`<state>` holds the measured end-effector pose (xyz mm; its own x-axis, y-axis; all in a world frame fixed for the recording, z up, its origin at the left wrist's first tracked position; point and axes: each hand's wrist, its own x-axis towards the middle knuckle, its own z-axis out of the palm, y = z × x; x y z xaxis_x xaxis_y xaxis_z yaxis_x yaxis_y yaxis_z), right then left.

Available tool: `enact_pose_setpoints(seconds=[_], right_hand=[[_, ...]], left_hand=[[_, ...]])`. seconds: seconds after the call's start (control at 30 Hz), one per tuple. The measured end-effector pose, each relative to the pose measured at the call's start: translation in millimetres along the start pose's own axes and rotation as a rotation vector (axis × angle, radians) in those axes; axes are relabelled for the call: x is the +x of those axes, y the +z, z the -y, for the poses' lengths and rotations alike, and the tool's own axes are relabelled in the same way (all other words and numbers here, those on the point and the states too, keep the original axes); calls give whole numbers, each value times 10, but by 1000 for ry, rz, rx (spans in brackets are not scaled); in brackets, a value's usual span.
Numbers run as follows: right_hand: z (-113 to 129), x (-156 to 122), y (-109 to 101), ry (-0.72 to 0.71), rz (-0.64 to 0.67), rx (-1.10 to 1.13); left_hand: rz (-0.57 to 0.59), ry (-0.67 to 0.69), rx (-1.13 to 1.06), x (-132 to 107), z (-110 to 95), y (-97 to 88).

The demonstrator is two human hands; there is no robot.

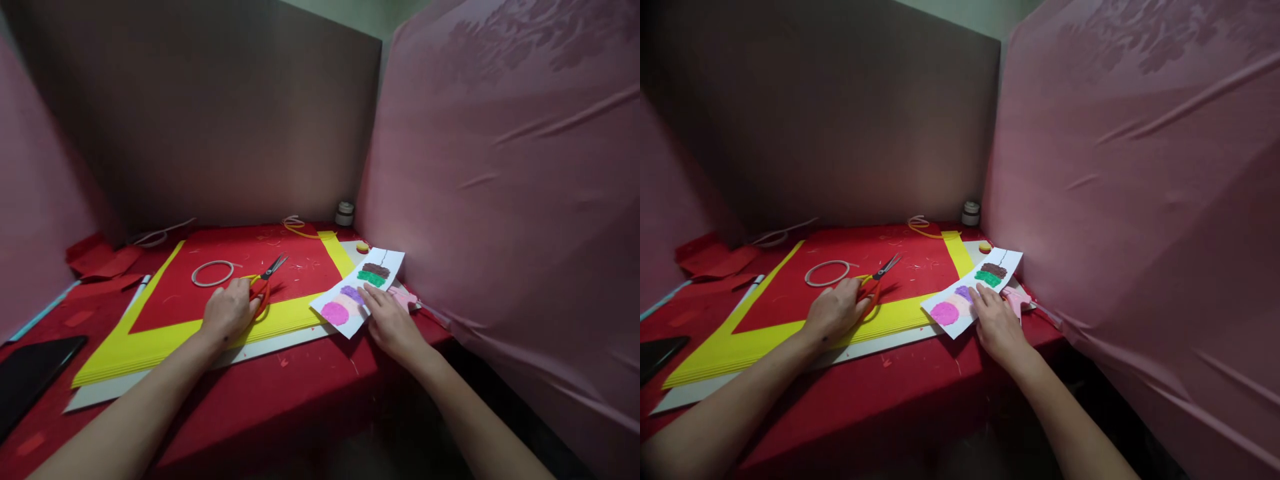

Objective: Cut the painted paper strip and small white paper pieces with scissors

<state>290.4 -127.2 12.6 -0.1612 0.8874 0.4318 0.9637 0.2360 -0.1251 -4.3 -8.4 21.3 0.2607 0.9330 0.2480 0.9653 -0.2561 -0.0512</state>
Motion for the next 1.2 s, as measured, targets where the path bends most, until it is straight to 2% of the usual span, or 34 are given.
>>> enact_pose_setpoints(seconds=[0.1,0.17,0.3,0.43,0.5,0.53,0.63,0.7,0.73,0.8,0.93,1.0,1.07,1.13,1.17,1.2], right_hand=[[-6,1,167,-14,-78,-115],[-41,41,206,-18,-156,-127],[-95,297,89,-59,-334,-59],[51,710,-62,-201,-474,56],[199,873,-64,-297,-499,118],[277,928,-43,-348,-503,147],[473,1006,85,-493,-485,227],[545,1020,195,-559,-474,270],[565,1025,249,-580,-471,286],[585,1035,341,-600,-480,314],[613,1053,442,-607,-464,364],[641,1061,457,-553,-446,438],[677,1073,452,-355,-478,608],[719,1092,430,-4,-483,912],[742,1107,413,190,-424,1103],[768,1124,394,366,-311,1301]], left_hand=[[-14,6,7,8,10,17],[-18,9,1,10,12,28],[-11,0,-18,5,0,37],[12,-35,-139,32,15,10],[4,-108,-351,63,49,-36],[-7,-163,-524,78,72,-71],[-14,-277,-1241,96,137,-205],[58,-206,-1669,86,164,-283],[100,-157,-1794,77,170,-309],[136,-76,-1882,55,167,-333],[105,-49,-1783,10,124,-336],[75,-62,-1739,-2,106,-355],[30,-76,-1691,-5,102,-386],[0,-82,-1647,-3,109,-416],[-4,-80,-1629,-1,114,-426],[-5,-76,-1617,1,117,-434]])
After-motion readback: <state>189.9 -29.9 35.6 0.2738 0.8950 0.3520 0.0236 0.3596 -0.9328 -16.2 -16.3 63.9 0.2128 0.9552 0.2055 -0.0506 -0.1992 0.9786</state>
